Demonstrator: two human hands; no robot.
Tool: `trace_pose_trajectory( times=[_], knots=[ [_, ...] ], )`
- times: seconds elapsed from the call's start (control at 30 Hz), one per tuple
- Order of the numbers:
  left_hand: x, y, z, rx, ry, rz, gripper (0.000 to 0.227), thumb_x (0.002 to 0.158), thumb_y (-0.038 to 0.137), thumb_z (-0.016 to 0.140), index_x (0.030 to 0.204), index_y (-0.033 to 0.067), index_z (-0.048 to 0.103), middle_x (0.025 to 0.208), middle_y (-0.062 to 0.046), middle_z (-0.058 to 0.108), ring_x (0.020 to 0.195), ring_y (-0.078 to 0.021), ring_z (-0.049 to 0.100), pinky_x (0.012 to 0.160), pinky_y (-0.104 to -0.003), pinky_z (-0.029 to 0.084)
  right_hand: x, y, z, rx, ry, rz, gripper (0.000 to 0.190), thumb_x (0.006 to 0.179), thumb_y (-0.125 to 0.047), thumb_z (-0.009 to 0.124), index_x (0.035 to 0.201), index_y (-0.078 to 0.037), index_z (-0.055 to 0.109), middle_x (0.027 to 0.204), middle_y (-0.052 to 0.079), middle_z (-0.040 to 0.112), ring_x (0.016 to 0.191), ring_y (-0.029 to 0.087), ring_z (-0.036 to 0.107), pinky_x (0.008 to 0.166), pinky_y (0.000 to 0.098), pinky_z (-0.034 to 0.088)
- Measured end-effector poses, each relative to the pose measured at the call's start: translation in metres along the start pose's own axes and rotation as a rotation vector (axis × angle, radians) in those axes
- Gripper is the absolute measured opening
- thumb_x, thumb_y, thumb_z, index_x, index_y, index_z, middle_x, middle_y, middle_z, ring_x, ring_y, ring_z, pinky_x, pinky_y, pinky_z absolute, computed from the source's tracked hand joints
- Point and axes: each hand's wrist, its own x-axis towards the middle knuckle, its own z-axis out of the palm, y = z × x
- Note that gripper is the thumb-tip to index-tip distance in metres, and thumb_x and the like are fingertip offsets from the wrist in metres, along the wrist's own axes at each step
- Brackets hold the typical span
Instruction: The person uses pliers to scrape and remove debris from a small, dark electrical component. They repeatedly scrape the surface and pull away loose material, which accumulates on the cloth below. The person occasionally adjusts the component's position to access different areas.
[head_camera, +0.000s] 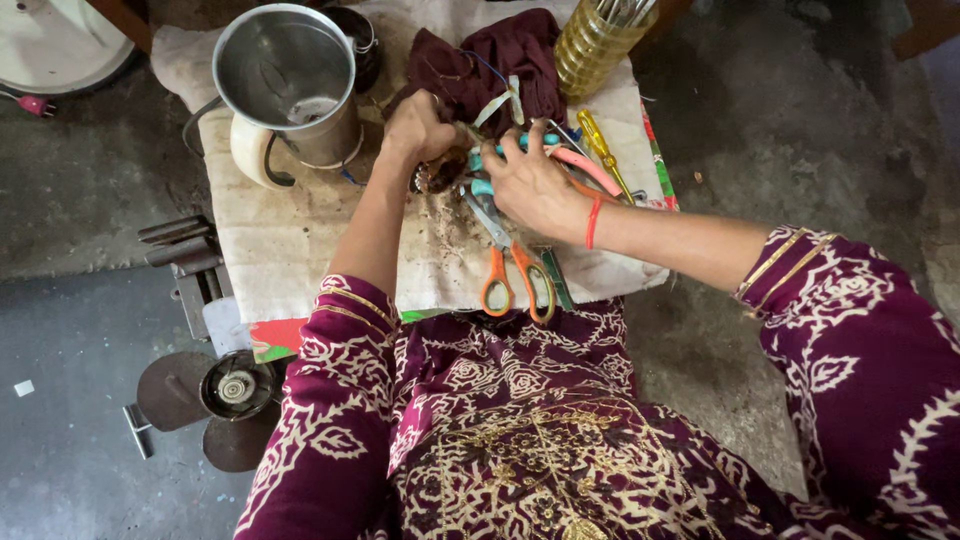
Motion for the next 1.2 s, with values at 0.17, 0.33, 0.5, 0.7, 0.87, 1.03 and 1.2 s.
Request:
trace_pose_trajectory(
  times=[0.17, 0.33, 0.5, 0.7, 0.87, 1.03, 1.2],
  knots=[
    [-0.005, -0.001, 0.006, -0.052, 0.111, 0.049, 0.047, 0.063, 0.039, 0.086, 0.09, 0.0019, 0.078, 0.092, -0.027, 0.072, 0.092, -0.04, 0.072, 0.081, -0.045, 0.056, 0.008, -0.023, -0.009, -0.127, -0.027, 0.072, 0.032, 0.083, -0.026, 0.061, 0.103, -0.009, 0.08, 0.135, 0.02, 0.056, 0.117, 0.044, 0.051, 0.091, 0.0734, 0.038],
    [-0.006, 0.002, 0.002, -0.046, 0.094, 0.054, 0.047, 0.062, 0.039, 0.086, 0.087, 0.0009, 0.077, 0.089, -0.027, 0.072, 0.089, -0.0393, 0.072, 0.079, -0.045, 0.056, 0.013, -0.021, -0.004, -0.147, -0.047, 0.033, 0.03, 0.084, -0.026, 0.063, 0.1, -0.009, 0.081, 0.123, 0.019, 0.06, 0.106, 0.041, 0.056, 0.079, 0.0642, 0.046],
    [-0.006, 0.002, -0.002, -0.063, 0.105, 0.055, 0.049, 0.059, 0.038, 0.088, 0.087, -0.0006, 0.077, 0.091, -0.026, 0.072, 0.09, -0.0388, 0.071, 0.078, -0.045, 0.056, 0.009, -0.008, 0.021, 0.176, 0.017, -0.004, 0.018, 0.082, -0.023, 0.068, 0.084, -0.009, 0.08, 0.111, 0.017, 0.062, 0.097, 0.037, 0.06, 0.071, 0.0512, 0.052],
    [0.001, -0.016, -0.001, -0.219, -0.054, -0.007, 0.047, 0.066, 0.039, 0.086, 0.094, 0.0027, 0.077, 0.086, -0.015, 0.077, 0.083, -0.0282, 0.076, 0.077, -0.04, 0.058, 0.012, 0.001, 0.077, 0.591, 0.075, 0.072, 0.012, 0.075, -0.012, 0.066, 0.08, -0.003, 0.072, 0.103, 0.02, 0.063, 0.084, 0.038, 0.065, 0.067, 0.0507, 0.052],
    [-0.007, -0.041, -0.007, -0.529, 0.034, -0.103, 0.055, 0.064, 0.035, 0.095, 0.097, 0.0004, 0.068, 0.087, -0.011, 0.074, 0.078, -0.0242, 0.069, 0.07, -0.039, 0.055, 0.02, -0.011, 0.127, 1.232, 0.193, 0.06, 0.012, 0.069, -0.002, 0.061, 0.079, 0.001, 0.067, 0.081, 0.017, 0.067, 0.079, 0.034, 0.065, 0.072, 0.0459, 0.051],
    [-0.008, -0.04, -0.008, -0.526, -0.007, -0.083, 0.039, 0.067, 0.029, 0.09, 0.088, 0.001, 0.072, 0.089, -0.014, 0.076, 0.079, -0.024, 0.069, 0.074, -0.036, 0.054, 0.018, -0.017, 0.143, 1.756, 0.079, 0.123, 0.016, 0.069, -0.001, 0.059, 0.082, 0.001, 0.068, 0.072, 0.01, 0.069, 0.066, 0.019, 0.064, 0.06, 0.0349, 0.051],
    [0.008, -0.035, -0.005, -0.234, 0.132, -0.11, 0.079, 0.059, 0.041, 0.104, 0.108, -0.0001, 0.057, 0.101, -0.018, 0.069, 0.091, -0.0307, 0.067, 0.082, -0.041, 0.051, 0.012, -0.012, 0.117, 2.109, -0.108, 0.245, 0.015, 0.069, 0.008, 0.059, 0.079, 0.007, 0.068, 0.07, 0.013, 0.067, 0.057, 0.02, 0.061, 0.049, 0.0321, 0.049]
  ],
)
